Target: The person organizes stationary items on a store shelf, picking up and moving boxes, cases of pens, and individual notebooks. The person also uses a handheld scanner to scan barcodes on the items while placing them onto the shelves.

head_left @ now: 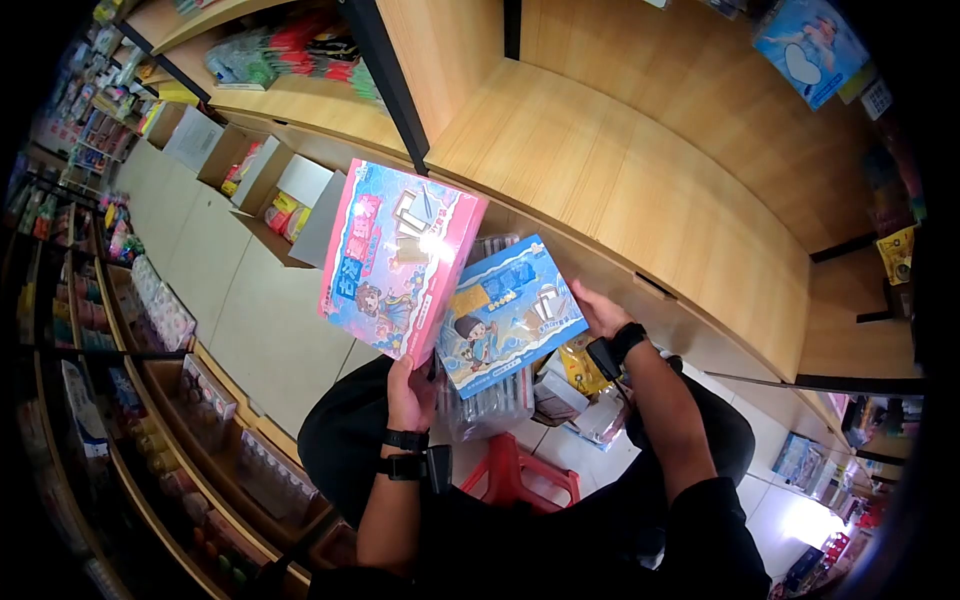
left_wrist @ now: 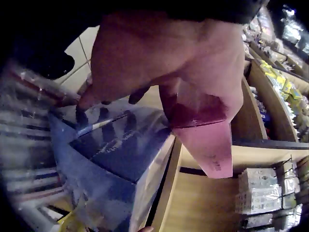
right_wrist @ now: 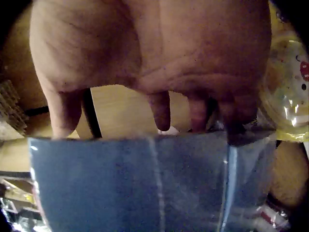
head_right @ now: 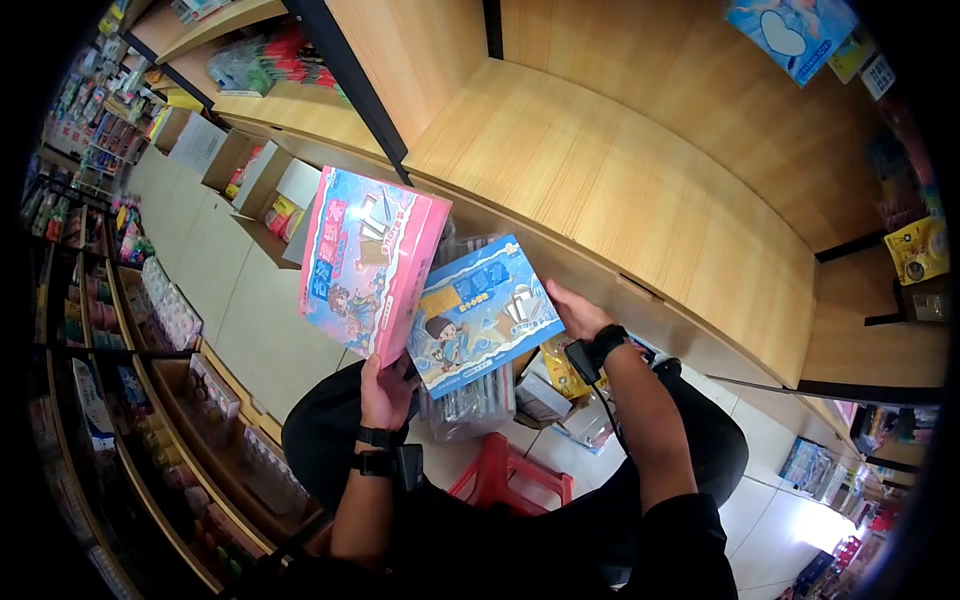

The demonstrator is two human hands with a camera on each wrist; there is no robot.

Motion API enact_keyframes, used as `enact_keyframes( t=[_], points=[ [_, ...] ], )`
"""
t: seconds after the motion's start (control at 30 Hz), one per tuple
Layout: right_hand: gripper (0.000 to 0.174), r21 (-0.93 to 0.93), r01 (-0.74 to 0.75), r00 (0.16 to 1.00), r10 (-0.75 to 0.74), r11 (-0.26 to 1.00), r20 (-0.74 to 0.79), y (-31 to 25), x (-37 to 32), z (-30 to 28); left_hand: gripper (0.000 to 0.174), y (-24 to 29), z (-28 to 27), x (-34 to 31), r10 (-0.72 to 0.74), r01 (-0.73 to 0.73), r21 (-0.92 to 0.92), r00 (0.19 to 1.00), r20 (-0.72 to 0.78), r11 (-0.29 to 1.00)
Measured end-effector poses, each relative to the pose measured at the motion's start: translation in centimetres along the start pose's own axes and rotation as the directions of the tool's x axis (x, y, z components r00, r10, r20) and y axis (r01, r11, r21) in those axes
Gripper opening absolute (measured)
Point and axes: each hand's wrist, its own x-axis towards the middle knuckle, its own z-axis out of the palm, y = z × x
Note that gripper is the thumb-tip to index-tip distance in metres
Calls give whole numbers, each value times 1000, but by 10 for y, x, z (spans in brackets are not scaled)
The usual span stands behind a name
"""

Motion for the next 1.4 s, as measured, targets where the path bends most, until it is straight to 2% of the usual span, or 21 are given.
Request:
enact_keyframes(
  t=[0.07, 0.17, 0.3, 0.37, 0.4, 0.47, 0.57, 0.63, 0.7, 0.77, 0.83, 0.9, 0.93, 0.97, 1.03, 1.1, 1.17, 1.23, 1.3, 1.33, 1.4],
  points=[
    [62, -119, -55, 997, 48, 991, -58, 2, -4, 9, 61, 0, -1, 1, 1, -1, -2, 1000, 6, 1000],
    [62, -40, -93, 994, 90, 995, -66, 7, 0, 4, 61, -3, -7, 2, 9, -9, -2, 1000, 12, 1000],
    [61, -43, -97, 992, 93, 994, -85, 3, -5, 15, 58, -1, -8, 0, 38, -39, 15, 998, 44, 999],
    [63, -113, -23, 999, 17, 993, -50, -1, -7, 24, 58, 0, -11, -2, 67, -69, 40, 997, 47, 997],
    [63, -118, -23, 998, 17, 993, -54, -2, -9, 24, 53, 5, -6, -5, 92, -86, -78, 993, 79, 993],
    [69, -101, -47, 999, 45, 994, -15, -5, -12, 24, 55, 10, -4, -8, 98, -89, -88, 989, 109, 992],
    [72, -115, -63, 997, 58, 991, -41, -19, -31, 45, 59, 14, 5, -16, 115, -95, -116, 977, 177, 989],
    [74, -176, 30, 998, -40, 984, -53, -30, -55, 61, 62, 19, 10, -27, 139, -111, -139, 967, 214, 984],
    [74, -108, 61, 997, -65, 992, -38, -31, -79, 57, 66, 23, 17, -34, 111, -57, -177, 942, 315, 983],
    [70, -130, 106, 982, -124, 986, -144, -28, -99, 59, 63, 36, 31, -41, 106, -16, -252, 932, 346, 968],
    [64, -16, 146, 974, -147, 989, -175, -35, -155, 64, 60, 45, 38, -53, 113, 22, -330, 916, 386, 944],
    [58, -23, 304, 919, -300, 952, -257, -42, -196, 75, 46, 52, 39, -60, 182, -153, -155, 964, 193, 976],
    [57, -92, 388, 860, -396, 917, -320, -37, -213, 65, 32, 53, 39, -66, 177, -167, -87, 978, 114, 982],
    [56, -162, 447, 795, -473, 880, -380, -36, -222, 50, 32, 51, 40, -67, 177, -167, -88, 978, 114, 982],
    [64, -31, 629, 694, -580, 777, -426, -42, -260, 50, 26, 51, 51, -78, 33, -34, -52, 999, -5, 998],
    [65, -43, 663, 652, -605, 747, -458, -38, -265, 36, 24, 40, 51, -78, -29, 27, -44, 998, -47, 999],
    [60, 43, 775, 578, -679, 630, -452, -47, -275, 49, 24, 11, 51, -79, -115, 111, -41, 985, -128, 993],
    [64, 126, 819, 553, -709, 560, -439, -47, -278, 58, 23, -38, 41, -78, -226, 212, -95, 960, -164, 973],
    [62, 153, 842, 528, -736, 517, -424, -49, -280, 66, 22, -57, 50, -89, -307, 283, -137, 929, -206, 949],
    [62, 161, 842, 532, -739, 515, -413, -50, -277, 55, 27, -64, 58, -91, -307, 290, -100, 905, -296, 952],
    [62, 194, 855, 516, -749, 481, -417, -48, -281, 48, 31, -84, 49, -91, -320, 310, -77, 920, -227, 947]
  ],
)
